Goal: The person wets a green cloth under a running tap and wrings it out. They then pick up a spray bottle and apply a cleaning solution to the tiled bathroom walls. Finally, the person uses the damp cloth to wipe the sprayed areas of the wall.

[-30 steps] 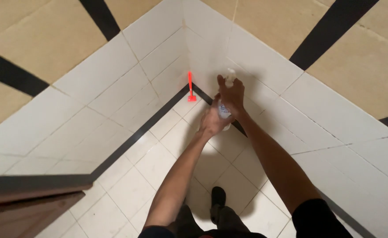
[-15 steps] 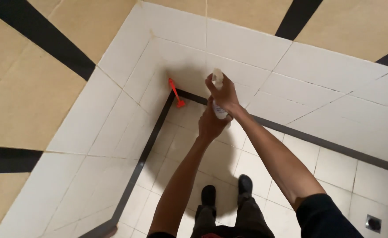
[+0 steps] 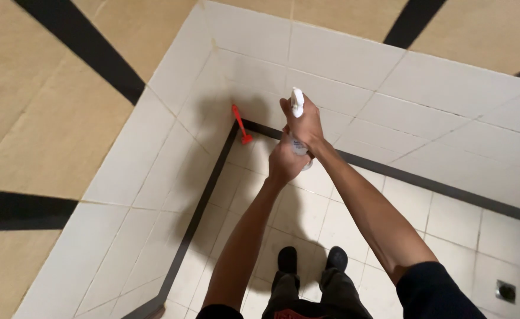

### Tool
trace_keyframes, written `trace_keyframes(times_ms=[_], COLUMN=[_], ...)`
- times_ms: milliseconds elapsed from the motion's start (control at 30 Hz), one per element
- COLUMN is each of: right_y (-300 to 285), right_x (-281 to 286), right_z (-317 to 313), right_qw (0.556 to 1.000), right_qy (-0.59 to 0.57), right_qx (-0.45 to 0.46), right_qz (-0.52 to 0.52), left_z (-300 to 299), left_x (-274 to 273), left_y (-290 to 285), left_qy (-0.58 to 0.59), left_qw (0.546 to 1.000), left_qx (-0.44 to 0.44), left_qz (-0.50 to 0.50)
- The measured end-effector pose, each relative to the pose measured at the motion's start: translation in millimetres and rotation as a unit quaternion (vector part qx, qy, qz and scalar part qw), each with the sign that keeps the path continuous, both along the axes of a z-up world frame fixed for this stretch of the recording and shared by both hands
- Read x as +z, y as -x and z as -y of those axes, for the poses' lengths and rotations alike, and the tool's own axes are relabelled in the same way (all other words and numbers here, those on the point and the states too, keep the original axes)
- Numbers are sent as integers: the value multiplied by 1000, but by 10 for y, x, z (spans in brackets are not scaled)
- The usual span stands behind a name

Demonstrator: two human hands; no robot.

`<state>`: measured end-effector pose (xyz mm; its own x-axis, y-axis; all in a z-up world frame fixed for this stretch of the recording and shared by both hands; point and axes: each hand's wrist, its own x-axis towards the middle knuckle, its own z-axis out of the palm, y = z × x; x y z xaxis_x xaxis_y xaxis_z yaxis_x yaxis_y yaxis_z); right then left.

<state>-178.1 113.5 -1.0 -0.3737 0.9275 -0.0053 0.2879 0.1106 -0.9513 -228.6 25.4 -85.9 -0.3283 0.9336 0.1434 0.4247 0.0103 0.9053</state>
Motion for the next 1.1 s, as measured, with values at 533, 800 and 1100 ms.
trace_keyframes(times_ms=[533, 800, 1100], right_y=[-1022, -1278, -1959], right_x=[-298, -227, -151], right_z=[-180, -114, -108], right_qw=[983, 985, 975], right_qy=[-16, 25, 7], right_qx=[-173, -170, -221], right_qz=[60, -14, -20], left_z=[-320, -283, -446], left_x=[31, 248, 65], left_y=[-795, -976, -1593], left_qy=[203, 208, 202], left_qw=[967, 960, 952], left_qx=[-152, -183, -222], left_qz=[-35, -25, -55])
